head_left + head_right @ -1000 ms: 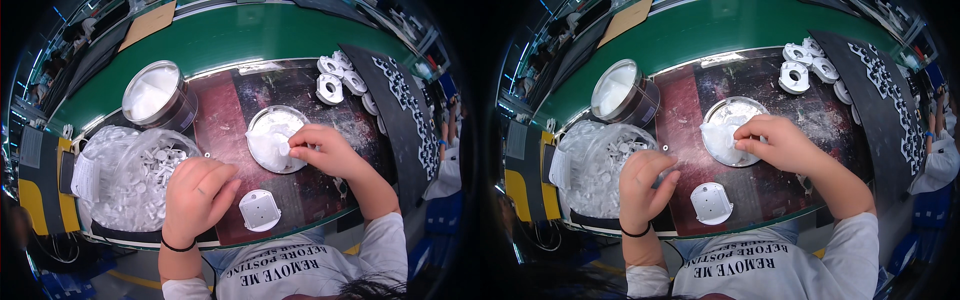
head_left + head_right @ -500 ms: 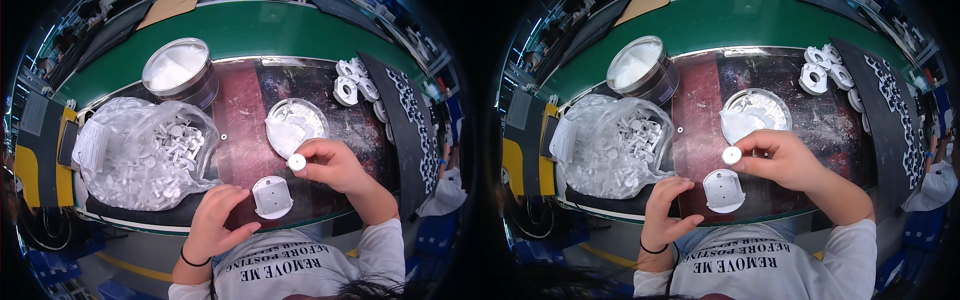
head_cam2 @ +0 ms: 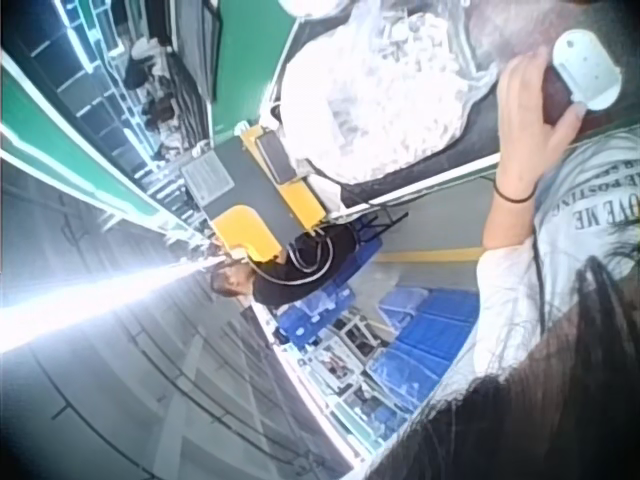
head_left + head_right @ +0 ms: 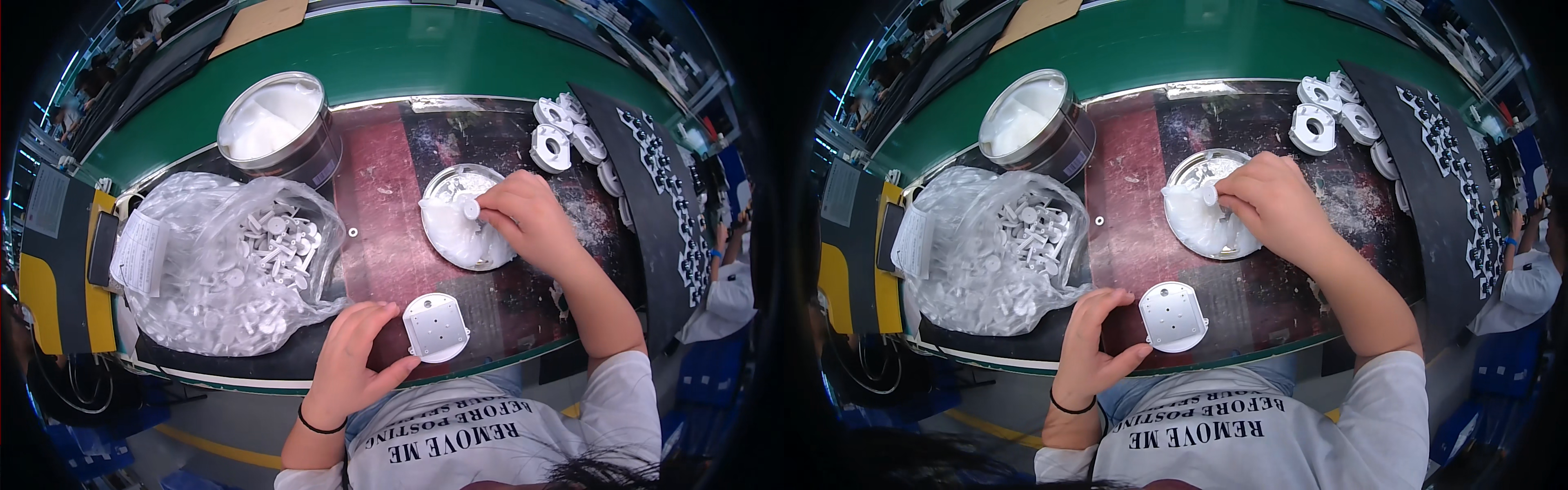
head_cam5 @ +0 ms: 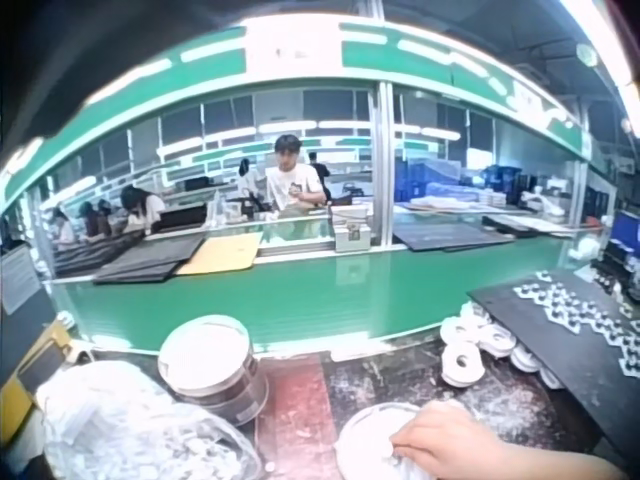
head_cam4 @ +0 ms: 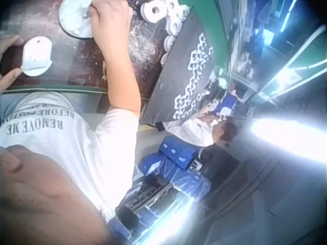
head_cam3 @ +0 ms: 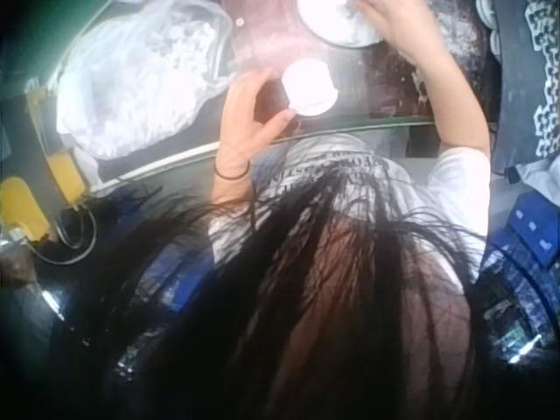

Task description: The person assembles small white plastic components by hand. They pick up a base unit, dip a small cylindrical piece into a white paste, and insert it into the base. They then place a black square component onto the assembly and set the finished unit aside on a black tray.

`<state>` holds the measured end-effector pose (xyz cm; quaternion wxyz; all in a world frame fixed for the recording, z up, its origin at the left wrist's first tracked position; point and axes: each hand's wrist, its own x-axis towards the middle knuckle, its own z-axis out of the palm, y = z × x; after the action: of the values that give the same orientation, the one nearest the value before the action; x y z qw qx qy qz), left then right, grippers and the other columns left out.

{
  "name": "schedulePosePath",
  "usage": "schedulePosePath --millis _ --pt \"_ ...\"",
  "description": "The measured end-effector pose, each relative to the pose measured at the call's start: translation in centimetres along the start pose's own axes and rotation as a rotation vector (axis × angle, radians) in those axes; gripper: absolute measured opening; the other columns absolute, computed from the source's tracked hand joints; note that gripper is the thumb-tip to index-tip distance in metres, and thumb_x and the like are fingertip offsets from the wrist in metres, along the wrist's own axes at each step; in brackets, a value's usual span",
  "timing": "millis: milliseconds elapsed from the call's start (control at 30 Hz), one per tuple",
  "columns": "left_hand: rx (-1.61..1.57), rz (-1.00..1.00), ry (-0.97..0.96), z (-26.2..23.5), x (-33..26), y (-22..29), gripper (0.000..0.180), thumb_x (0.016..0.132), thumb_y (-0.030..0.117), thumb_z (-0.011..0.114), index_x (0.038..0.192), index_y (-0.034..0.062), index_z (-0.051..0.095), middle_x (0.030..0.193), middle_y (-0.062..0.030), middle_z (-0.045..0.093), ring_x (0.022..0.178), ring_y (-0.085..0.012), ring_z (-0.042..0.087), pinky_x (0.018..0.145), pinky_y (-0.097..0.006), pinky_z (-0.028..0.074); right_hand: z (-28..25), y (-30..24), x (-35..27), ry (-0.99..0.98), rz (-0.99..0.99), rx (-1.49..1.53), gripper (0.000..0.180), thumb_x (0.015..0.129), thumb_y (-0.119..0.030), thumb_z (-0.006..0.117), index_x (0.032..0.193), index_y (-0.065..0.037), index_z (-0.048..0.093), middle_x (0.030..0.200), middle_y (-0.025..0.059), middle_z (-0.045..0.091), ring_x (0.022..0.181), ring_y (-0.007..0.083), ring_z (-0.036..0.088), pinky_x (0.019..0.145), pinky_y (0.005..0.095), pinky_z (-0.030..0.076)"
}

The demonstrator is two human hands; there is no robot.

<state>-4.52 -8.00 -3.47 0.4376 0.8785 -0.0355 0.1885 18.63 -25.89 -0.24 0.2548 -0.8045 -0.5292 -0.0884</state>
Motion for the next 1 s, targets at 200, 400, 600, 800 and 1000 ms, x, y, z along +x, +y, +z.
schedulePosePath --millis 200,400,600,800,1000 --pt "-0.005 0.005 0.015 0.1 0.1 -0.1 0.062 0.066 0.019 0.079 0.118 0.0015 0.051 0.110 -0.0153 0.059 0.101 -0.0345 0.057 0.088 -0.043 0.044 0.5 0.1 0.1 0.015 0.026 0.013 0.010 0.077 -0.013 0.067 0.085 -0.009 0.067 0.081 0.0019 0.063 0.085 0.0217 0.056 0.076 0.0349 0.040" --pt "0.002 0.004 0.008 -0.2 0.2 0.2 0.062 0.066 0.019 0.079 0.118 0.0013 0.051 0.110 -0.0151 0.059 0.101 -0.0346 0.057 0.088 -0.043 0.044 0.6 0.2 0.0 -0.030 0.016 0.016 0.010 0.077 -0.014 0.067 0.085 -0.009 0.068 0.083 0.0023 0.064 0.086 0.0220 0.056 0.077 0.0351 0.040" --pt "-0.002 0.003 0.010 -0.1 0.0 0.0 0.061 0.066 0.019 0.079 0.118 0.0011 0.051 0.109 -0.0150 0.059 0.100 -0.0345 0.057 0.087 -0.043 0.044 -0.3 0.6 -0.2 -0.080 0.092 0.171 0.012 0.078 -0.012 0.066 0.087 -0.005 0.067 0.085 0.0059 0.065 0.085 0.0243 0.057 0.077 0.0362 0.044" --pt "-0.009 0.000 0.021 0.0 0.0 0.0 0.060 0.066 0.019 0.079 0.118 0.0011 0.052 0.108 -0.0140 0.060 0.099 -0.0340 0.057 0.087 -0.042 0.044 -1.2 0.2 -0.5 -0.148 0.483 0.531 0.017 0.081 -0.011 0.063 0.095 -0.003 0.067 0.089 0.0099 0.064 0.086 0.0242 0.058 0.074 0.0334 0.046" --pt "0.003 -0.014 0.015 -0.1 0.1 0.1 0.060 0.067 0.018 0.078 0.118 0.0007 0.052 0.108 -0.0135 0.061 0.099 -0.0333 0.057 0.087 -0.042 0.044 -1.8 2.6 -0.3 0.055 0.199 0.146 0.013 0.079 -0.010 0.066 0.090 -0.003 0.067 0.086 0.0095 0.063 0.084 0.0249 0.058 0.075 0.0350 0.046"
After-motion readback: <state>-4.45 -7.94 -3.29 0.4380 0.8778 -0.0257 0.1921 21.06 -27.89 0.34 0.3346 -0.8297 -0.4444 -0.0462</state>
